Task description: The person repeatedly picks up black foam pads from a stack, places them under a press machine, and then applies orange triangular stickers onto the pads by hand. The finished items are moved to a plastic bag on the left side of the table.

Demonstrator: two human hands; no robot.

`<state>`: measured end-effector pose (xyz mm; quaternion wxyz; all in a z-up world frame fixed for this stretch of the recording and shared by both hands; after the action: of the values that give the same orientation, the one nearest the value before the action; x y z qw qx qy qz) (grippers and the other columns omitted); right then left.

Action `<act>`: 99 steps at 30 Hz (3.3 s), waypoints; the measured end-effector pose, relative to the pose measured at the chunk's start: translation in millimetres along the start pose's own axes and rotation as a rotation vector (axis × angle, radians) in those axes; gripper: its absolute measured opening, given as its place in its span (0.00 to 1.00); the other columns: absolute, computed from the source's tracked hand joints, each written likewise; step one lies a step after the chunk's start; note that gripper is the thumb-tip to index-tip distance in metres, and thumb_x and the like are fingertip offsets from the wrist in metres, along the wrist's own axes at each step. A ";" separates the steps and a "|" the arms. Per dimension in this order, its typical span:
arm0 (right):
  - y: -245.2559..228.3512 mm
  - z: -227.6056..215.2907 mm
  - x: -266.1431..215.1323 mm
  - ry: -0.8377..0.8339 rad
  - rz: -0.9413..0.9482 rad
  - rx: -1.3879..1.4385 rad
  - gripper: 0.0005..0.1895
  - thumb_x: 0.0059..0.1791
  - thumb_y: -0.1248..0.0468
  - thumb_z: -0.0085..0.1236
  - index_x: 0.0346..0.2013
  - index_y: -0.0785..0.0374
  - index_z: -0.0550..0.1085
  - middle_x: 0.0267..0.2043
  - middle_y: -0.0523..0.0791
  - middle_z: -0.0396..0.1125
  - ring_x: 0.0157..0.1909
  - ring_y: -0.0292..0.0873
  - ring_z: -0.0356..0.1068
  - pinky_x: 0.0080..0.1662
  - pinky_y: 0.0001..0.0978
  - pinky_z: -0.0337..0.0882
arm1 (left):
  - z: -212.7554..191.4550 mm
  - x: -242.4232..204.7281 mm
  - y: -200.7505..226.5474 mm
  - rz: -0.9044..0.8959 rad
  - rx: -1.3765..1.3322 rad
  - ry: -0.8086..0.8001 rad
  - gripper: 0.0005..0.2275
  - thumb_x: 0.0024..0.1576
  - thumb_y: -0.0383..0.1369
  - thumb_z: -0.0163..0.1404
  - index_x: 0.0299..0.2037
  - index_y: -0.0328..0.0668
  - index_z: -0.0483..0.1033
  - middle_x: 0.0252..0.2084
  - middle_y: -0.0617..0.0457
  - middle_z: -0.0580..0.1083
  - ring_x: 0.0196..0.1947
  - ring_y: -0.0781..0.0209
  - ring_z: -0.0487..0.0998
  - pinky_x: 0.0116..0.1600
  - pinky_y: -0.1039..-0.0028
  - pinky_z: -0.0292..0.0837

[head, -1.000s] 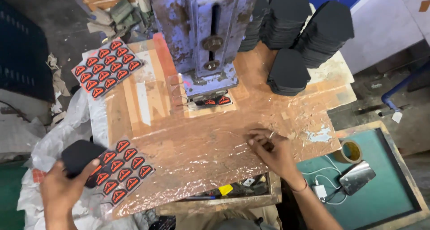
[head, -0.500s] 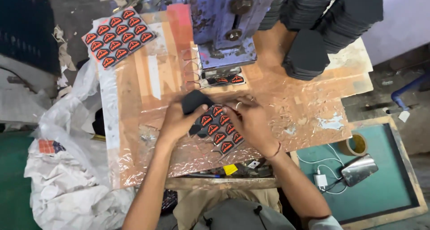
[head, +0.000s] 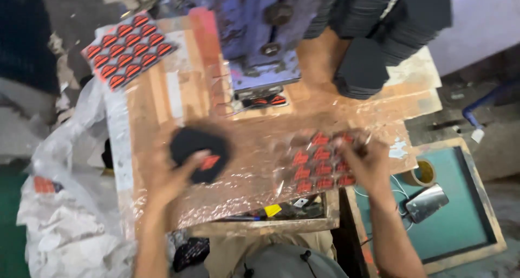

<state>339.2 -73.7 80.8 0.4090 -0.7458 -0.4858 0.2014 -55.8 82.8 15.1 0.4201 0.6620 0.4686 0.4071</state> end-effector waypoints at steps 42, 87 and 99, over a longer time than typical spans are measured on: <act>-73.2 -54.1 40.9 0.371 -0.581 -0.417 0.04 0.61 0.69 0.60 0.50 0.67 0.77 0.50 0.50 0.74 0.48 0.50 0.75 0.48 0.41 0.75 | -12.5 -22.5 75.2 0.319 0.764 -0.093 0.22 0.43 0.28 0.55 0.51 0.42 0.81 0.52 0.49 0.76 0.50 0.44 0.74 0.54 0.58 0.72; 131.9 -150.3 -31.4 0.311 0.254 -0.047 0.12 0.55 0.65 0.62 0.48 0.72 0.76 0.33 0.44 0.73 0.30 0.33 0.68 0.30 0.23 0.64 | 125.0 34.5 68.3 0.529 0.714 -0.145 0.23 0.62 0.41 0.49 0.64 0.37 0.70 0.66 0.42 0.67 0.65 0.39 0.63 0.70 0.46 0.53; 2.5 106.8 41.6 -0.400 0.181 0.406 0.23 0.52 0.65 0.57 0.62 0.63 0.69 0.37 0.44 0.74 0.29 0.35 0.71 0.26 0.28 0.73 | 128.9 21.2 64.7 0.531 0.806 -0.213 0.29 0.59 0.42 0.47 0.71 0.38 0.62 0.73 0.41 0.58 0.71 0.35 0.56 0.72 0.41 0.47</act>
<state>284.6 7.1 20.4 0.4262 -0.6346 -0.4381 0.4729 87.3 67.2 38.2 0.0581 0.9061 0.3586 0.2166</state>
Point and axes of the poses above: each hand's wrist, its own x-axis towards the middle knuckle, its own z-axis out of the palm, y = z × x, the point moved 10 cm from there along x, towards the middle knuckle
